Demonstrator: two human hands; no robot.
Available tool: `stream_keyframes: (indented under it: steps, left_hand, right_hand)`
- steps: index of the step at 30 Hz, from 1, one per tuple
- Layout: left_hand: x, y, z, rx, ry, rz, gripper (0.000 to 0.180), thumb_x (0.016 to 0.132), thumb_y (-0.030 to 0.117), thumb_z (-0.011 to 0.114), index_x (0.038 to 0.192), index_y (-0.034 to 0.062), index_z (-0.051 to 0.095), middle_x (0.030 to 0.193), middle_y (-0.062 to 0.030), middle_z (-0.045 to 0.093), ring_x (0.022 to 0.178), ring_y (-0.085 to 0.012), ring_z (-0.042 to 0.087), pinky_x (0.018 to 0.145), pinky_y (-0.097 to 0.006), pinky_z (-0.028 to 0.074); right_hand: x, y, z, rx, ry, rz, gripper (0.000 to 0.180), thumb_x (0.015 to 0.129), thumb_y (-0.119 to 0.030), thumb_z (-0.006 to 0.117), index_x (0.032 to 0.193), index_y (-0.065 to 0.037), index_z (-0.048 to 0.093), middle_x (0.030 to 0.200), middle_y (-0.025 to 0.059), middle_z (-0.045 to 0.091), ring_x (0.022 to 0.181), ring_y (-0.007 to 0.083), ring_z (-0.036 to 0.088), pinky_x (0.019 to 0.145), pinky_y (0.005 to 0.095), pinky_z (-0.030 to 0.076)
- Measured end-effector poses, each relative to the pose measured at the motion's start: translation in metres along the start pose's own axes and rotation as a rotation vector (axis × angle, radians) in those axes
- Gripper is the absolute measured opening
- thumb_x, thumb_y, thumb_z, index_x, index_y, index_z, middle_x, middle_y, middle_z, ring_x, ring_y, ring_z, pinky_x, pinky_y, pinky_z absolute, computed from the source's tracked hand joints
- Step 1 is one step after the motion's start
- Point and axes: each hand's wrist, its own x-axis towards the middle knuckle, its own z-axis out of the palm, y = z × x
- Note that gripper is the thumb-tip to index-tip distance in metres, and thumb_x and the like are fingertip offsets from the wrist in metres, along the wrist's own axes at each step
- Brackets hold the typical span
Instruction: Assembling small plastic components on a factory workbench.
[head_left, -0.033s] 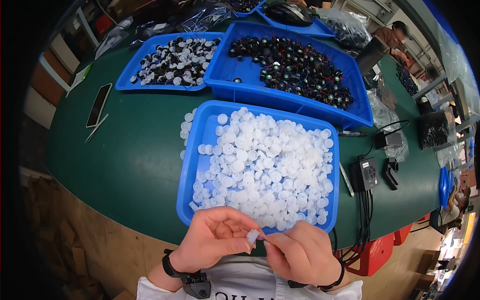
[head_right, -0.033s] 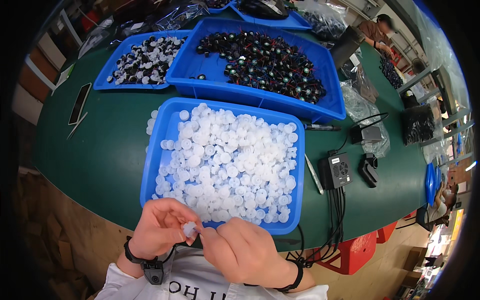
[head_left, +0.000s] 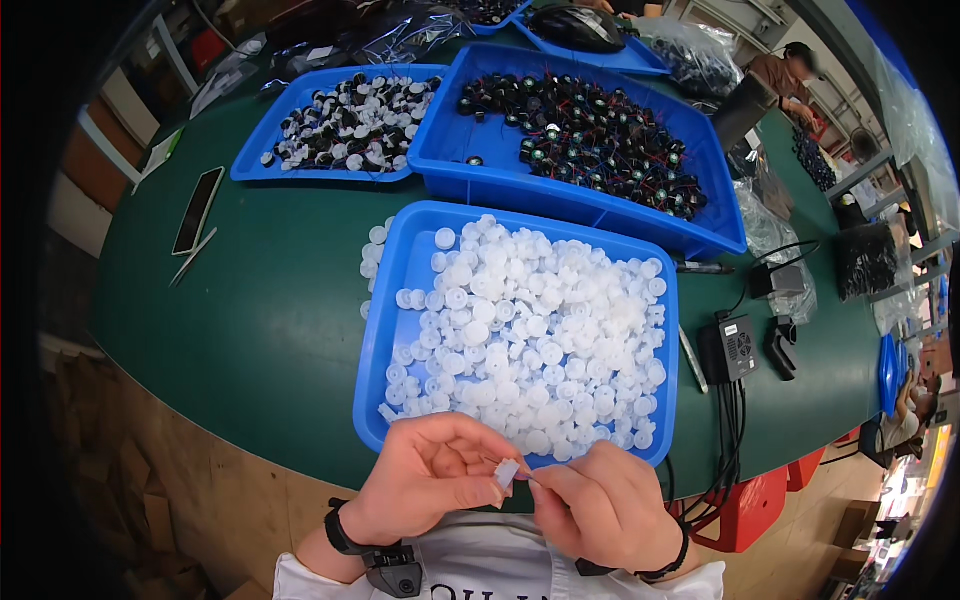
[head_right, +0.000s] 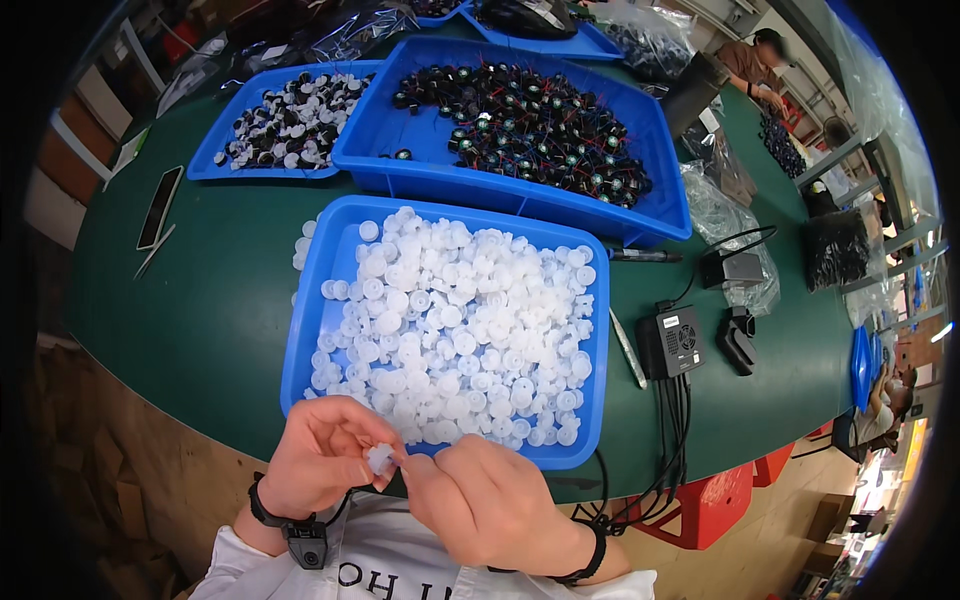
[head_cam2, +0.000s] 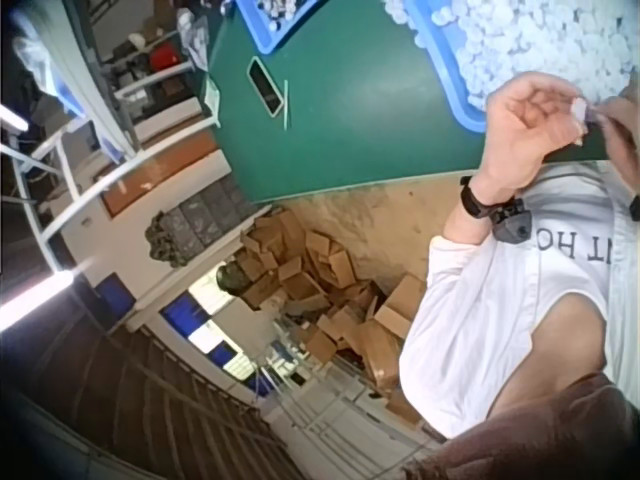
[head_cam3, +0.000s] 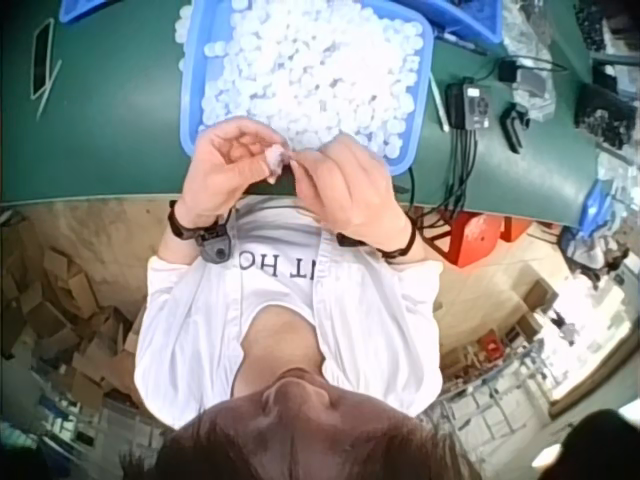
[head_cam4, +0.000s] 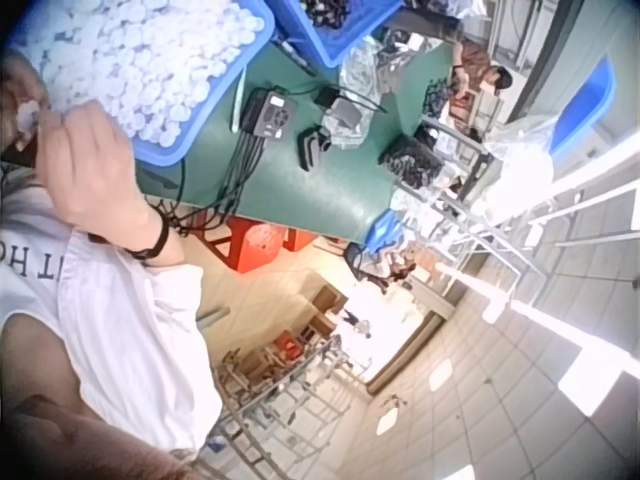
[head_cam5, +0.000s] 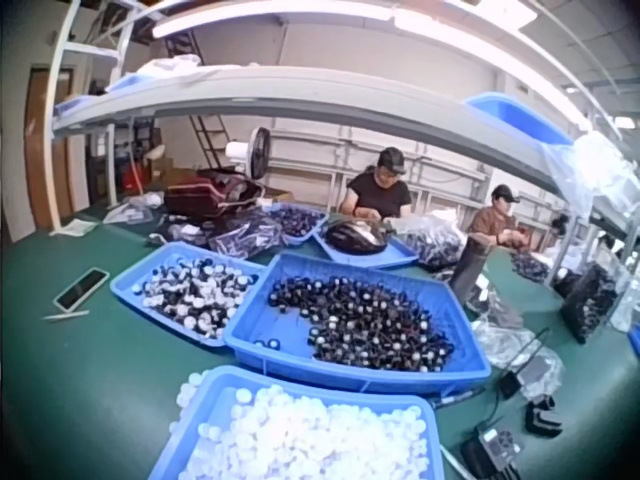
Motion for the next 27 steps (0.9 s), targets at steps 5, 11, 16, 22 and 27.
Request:
stream_keyframes:
  steps: [5,11,16,22,27]
  left_hand:
    - [-0.0001,-0.0041,-0.0050,-0.044,-0.058,-0.029,0.028,0.074,-0.006,0.063,0.100,-0.0089,0.053,0.096,-0.0152,0.060,0.081,-0.0136,0.059,0.071,-0.023,0.049]
    - [-0.0004,-0.0036,-0.0011,-0.068,-0.034,-0.013,0.026,0.076,-0.005,0.062,0.099,-0.0092,0.053,0.091,-0.0155,0.060,0.078,-0.0146,0.059,0.068,-0.024,0.049]
    - [0.0012,-0.0027,-0.0004,-0.172,-0.046,0.014,0.023,0.078,-0.004,0.059,0.099,-0.0100,0.052,0.091,-0.0179,0.060,0.074,-0.0182,0.059,0.068,-0.028,0.050]
    - [0.0028,-0.0031,0.0019,-0.198,-0.046,-0.010,0.023,0.079,-0.003,0.058,0.100,-0.0098,0.052,0.092,-0.0187,0.059,0.074,-0.0196,0.058,0.068,-0.029,0.049]
    - [0.0044,-0.0050,0.0004,-0.214,-0.076,-0.001,0.025,0.079,-0.002,0.059,0.102,-0.0084,0.052,0.106,-0.0192,0.054,0.078,-0.0207,0.057,0.069,-0.029,0.049]
  right_hand:
    - [0.0003,-0.0016,-0.0012,0.040,-0.031,-0.007,0.020,0.065,0.001,0.063,0.084,0.004,0.056,0.063,0.0049,0.042,0.051,0.0158,0.044,0.040,0.0254,0.036]
    - [0.0022,-0.0024,0.0012,0.100,-0.049,0.040,0.023,0.065,0.001,0.064,0.086,0.005,0.056,0.070,0.0072,0.047,0.054,0.0182,0.048,0.044,0.0261,0.040]
    - [0.0020,-0.0025,0.0000,0.183,0.003,0.142,0.026,0.064,0.003,0.065,0.088,0.005,0.056,0.072,0.0088,0.051,0.056,0.0192,0.051,0.045,0.0264,0.042]
    - [0.0007,-0.0039,-0.0009,0.139,0.038,0.098,0.025,0.062,0.004,0.063,0.086,0.005,0.056,0.069,0.0078,0.050,0.054,0.0181,0.050,0.043,0.0263,0.041]
    - [0.0020,-0.0016,-0.0020,0.055,-0.019,0.058,0.023,0.062,0.000,0.060,0.084,0.005,0.056,0.065,0.0061,0.046,0.052,0.0167,0.047,0.042,0.0256,0.039]
